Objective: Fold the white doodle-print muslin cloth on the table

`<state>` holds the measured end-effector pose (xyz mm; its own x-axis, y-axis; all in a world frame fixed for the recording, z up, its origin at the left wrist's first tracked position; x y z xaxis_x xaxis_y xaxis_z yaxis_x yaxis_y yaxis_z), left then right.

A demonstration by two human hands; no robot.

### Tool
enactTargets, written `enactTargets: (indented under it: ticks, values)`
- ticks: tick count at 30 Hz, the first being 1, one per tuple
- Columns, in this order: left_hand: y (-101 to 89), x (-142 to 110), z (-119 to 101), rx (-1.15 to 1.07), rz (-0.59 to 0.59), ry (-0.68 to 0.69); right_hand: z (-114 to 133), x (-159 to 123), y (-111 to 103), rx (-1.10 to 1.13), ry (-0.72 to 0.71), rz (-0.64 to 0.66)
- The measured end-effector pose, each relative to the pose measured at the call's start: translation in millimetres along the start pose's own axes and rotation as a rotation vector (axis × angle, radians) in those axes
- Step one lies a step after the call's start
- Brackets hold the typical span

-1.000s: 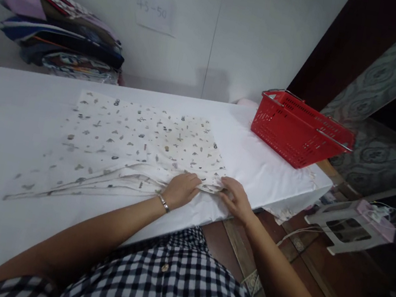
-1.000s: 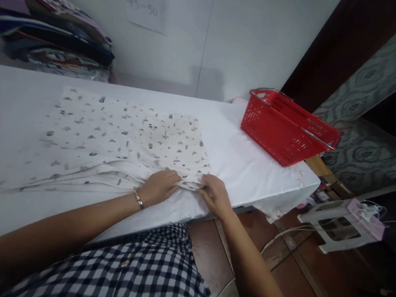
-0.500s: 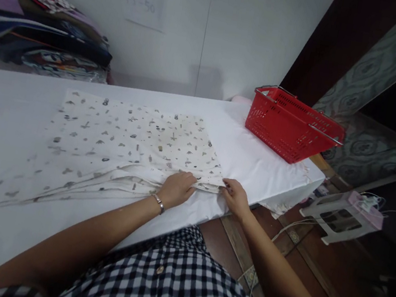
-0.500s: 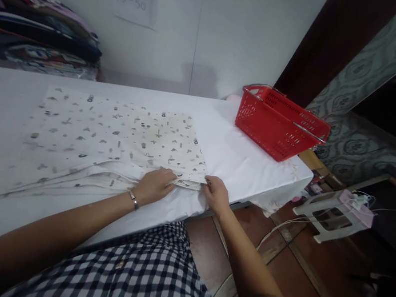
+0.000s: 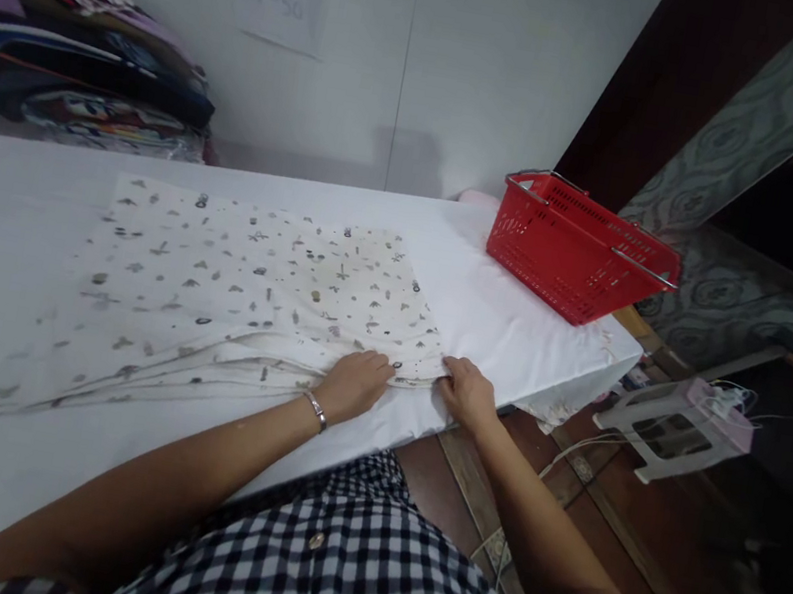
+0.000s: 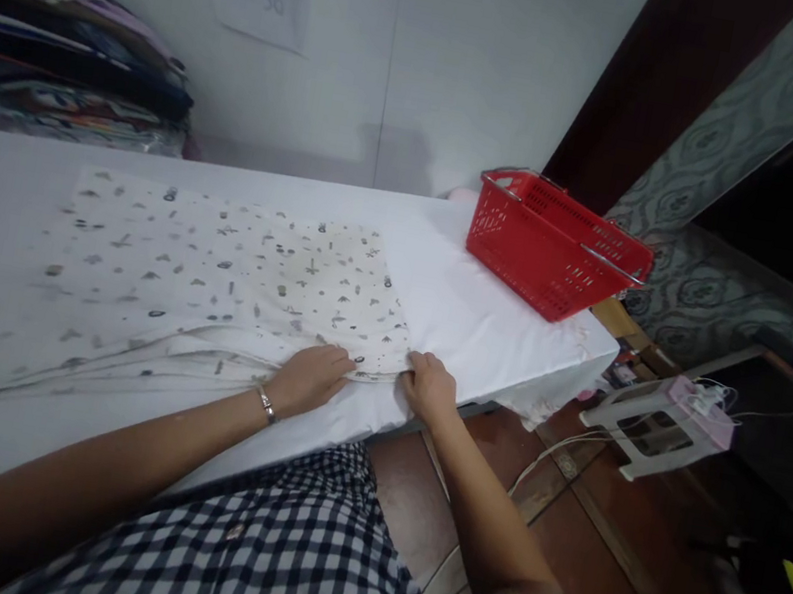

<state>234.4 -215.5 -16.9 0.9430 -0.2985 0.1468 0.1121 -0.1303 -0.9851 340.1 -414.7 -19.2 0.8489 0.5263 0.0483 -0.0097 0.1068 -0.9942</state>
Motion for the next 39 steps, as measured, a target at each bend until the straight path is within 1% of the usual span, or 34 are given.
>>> enactTargets:
  ticks: [2,5,9,14,16,18,19,21,23,25,26,29,31,34,36,39]
  values:
    - [0.9,0,0,0.003,-0.009,0.005,-2,3,-3,-0.018,0.0,0.021]
    - [2.9,0,0,0.019,-0.029,0.007,-8,9,-8,-0.023,-0.017,0.017]
    - [8.0,-1,-1,0.044,-0.032,0.019,-14,14,-5,-0.042,-0.054,0.069]
    - [11.3,-1,-2,0.035,-0.047,0.03,-17,11,-1,-0.081,-0.053,0.077]
    - [11.2,-2,-2,0.028,-0.055,0.024,-15,7,-2,-0.109,-0.073,0.053]
    - [11.3,-2,-3,0.021,-0.066,0.014,-8,1,-4,-0.117,-0.139,-0.033]
    - [11.6,-2,-4,0.016,-0.073,0.012,-3,-2,-4,-0.108,-0.196,-0.089]
    - [13.0,-1,-4,0.006,-0.091,0.016,12,-8,-1,-0.061,-0.355,-0.193]
    - [15.1,1,-5,-0.001,-0.11,0.013,27,-12,7,0.007,-0.522,-0.25]
    - [16.9,2,-5,-0.013,-0.119,-0.01,38,-13,19,0.073,-0.61,-0.274]
    - [17.3,3,-5,-0.022,-0.115,-0.03,42,-12,25,0.1,-0.615,-0.281]
    - [15.8,2,-7,-0.042,-0.101,-0.078,44,-6,38,0.148,-0.565,-0.274]
    - [12.9,-1,-8,-0.035,-0.117,-0.078,41,-3,41,0.162,-0.545,-0.259]
    - [8.5,-10,-5,0.033,-0.16,-0.041,36,-4,39,0.196,-0.532,-0.215]
    - [6.4,-20,1,0.093,-0.174,-0.03,35,-6,36,0.226,-0.495,-0.182]
    - [2.6,-42,19,0.129,-0.181,-0.05,33,-8,35,0.279,-0.451,-0.17]
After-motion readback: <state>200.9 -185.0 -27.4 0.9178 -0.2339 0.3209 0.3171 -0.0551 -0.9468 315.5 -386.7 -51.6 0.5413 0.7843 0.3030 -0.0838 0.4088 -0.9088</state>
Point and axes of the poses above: each hand's wrist, its own x-axis towards the middle knuckle, its own y-axis out of the palm, z = x × y, the point moved 1 cm from there along x, towards the middle knuckle, and after that the axes turned 5 degrees about y, right-handed, at the moved point
